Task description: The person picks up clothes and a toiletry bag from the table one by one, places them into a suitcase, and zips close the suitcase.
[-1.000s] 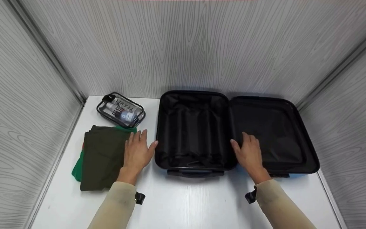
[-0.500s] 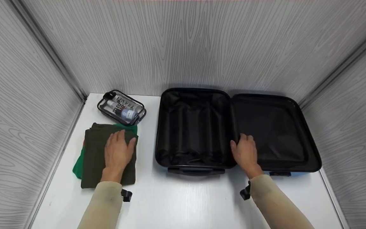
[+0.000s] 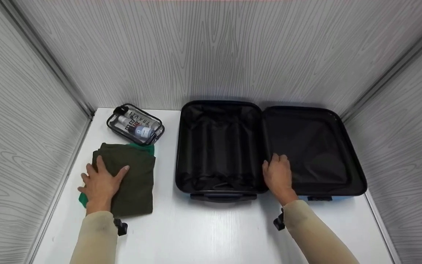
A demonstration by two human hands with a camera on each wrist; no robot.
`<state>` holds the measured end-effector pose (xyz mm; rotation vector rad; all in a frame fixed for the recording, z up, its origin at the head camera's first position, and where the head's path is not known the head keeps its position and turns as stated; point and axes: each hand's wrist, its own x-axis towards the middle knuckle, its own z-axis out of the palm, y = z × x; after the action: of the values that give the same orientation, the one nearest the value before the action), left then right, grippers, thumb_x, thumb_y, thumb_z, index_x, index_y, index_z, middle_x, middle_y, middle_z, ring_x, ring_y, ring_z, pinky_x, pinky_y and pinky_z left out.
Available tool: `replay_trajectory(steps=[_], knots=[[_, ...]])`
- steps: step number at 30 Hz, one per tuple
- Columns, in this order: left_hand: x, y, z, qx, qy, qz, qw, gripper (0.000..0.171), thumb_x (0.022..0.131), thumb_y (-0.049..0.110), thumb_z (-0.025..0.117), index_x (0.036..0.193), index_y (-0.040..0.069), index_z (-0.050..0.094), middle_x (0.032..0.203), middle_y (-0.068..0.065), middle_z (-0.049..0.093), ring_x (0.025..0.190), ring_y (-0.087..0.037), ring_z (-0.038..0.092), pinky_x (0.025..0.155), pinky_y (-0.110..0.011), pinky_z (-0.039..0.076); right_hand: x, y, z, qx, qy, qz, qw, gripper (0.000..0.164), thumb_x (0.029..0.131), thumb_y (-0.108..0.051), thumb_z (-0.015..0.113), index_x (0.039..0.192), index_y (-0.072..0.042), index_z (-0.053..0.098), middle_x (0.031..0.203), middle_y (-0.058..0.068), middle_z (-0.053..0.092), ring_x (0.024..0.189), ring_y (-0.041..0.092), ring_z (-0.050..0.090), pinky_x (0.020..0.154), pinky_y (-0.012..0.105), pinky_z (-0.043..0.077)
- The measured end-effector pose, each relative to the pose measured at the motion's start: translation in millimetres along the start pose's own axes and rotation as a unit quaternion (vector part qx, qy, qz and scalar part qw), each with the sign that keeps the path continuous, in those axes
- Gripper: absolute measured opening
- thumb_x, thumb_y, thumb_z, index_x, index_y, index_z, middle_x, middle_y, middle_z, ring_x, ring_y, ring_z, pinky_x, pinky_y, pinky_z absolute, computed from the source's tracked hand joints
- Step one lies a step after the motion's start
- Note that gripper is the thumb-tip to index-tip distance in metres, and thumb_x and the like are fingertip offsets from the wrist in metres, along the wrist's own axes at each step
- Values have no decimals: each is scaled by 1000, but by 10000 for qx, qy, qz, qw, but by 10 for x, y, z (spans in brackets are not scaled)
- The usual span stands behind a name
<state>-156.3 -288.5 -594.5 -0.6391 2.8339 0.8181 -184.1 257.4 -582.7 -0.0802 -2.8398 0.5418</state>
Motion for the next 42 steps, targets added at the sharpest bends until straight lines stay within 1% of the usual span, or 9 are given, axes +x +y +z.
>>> replay_trajectory(steps=[2, 5, 14, 23, 28, 33, 35, 39, 42], knots=[[1, -42, 30, -44, -192, -157, 9997, 124, 89, 89, 46, 169, 13, -11, 170, -38, -5, 151, -69, 3, 108, -91, 9, -6, 1, 7, 12, -5, -17, 10000, 47, 106, -18, 62, 133, 20, 57, 112, 36, 58, 103, 52, 61, 89, 59, 55], [-4, -54, 76, -112, -337, -264, 9990, 125, 88, 91, 44, 168, 16, -16, 170, -38, -6, 151, -69, 5, 109, -91, 10, -16, 9, 14, 2, 95, -109, 9999, 45, 106, -18, 62, 130, 20, 58, 109, 35, 58, 100, 51, 61, 87, 59, 56], [-75, 122, 212, -84, -392, -237, 9989, 124, 88, 91, 44, 168, 17, -17, 169, -39, -2, 150, -69, 8, 108, -91, 11, -29, 35, 30, -200, 708, -604, 9955, 39, 102, -13, 67, 120, 21, 61, 97, 34, 58, 86, 49, 61, 75, 57, 58], [-145, 392, 354, -143, -469, -191, 9986, 126, 88, 91, 45, 168, 16, -18, 169, -39, -2, 150, -69, 8, 106, -92, 11, -15, 55, 27, -209, 640, -540, 9963, 40, 103, -14, 66, 122, 21, 61, 100, 34, 58, 88, 51, 62, 75, 58, 59], [-164, 480, 380, -179, -460, -171, 9986, 126, 89, 89, 46, 168, 15, -18, 168, -41, -1, 150, -71, 7, 106, -93, 11, -24, 53, 15, -133, 513, -483, 9974, 38, 104, -14, 65, 121, 20, 61, 99, 33, 57, 88, 51, 61, 76, 59, 57], [-221, 527, 359, 25, -209, 95, 9997, 113, 99, 73, 52, 169, 5, -4, 168, -41, 3, 152, -68, 6, 110, -90, 13, -30, 47, 35, -107, 536, -457, 9975, 37, 103, -14, 65, 120, 19, 61, 99, 32, 57, 89, 50, 61, 77, 59, 57], [-252, 550, 333, 20, -147, 112, 9998, 105, 103, 64, 55, 168, 1, 2, 167, -40, 5, 153, -66, 8, 113, -86, 14, -30, 44, 51, -109, 577, -477, 9971, 37, 103, -13, 66, 120, 19, 61, 99, 32, 57, 89, 50, 61, 77, 58, 57], [-295, 541, 211, -125, -92, -11, 9999, 92, 106, 45, 58, 166, -4, 9, 164, -41, 19, 148, -64, 24, 116, -79, 24, -24, 36, 70, -109, 632, -521, 9966, 39, 102, -13, 67, 122, 21, 61, 100, 34, 58, 90, 50, 62, 76, 58, 58], [-296, 450, 59, -197, -116, -6, 9997, 82, 107, 34, 59, 162, -11, 19, 153, -44, 35, 138, -63, 39, 112, -73, 36, -21, 33, 68, -138, 609, -505, 9968, 40, 103, -13, 67, 123, 21, 61, 101, 34, 59, 90, 50, 63, 76, 57, 59]])
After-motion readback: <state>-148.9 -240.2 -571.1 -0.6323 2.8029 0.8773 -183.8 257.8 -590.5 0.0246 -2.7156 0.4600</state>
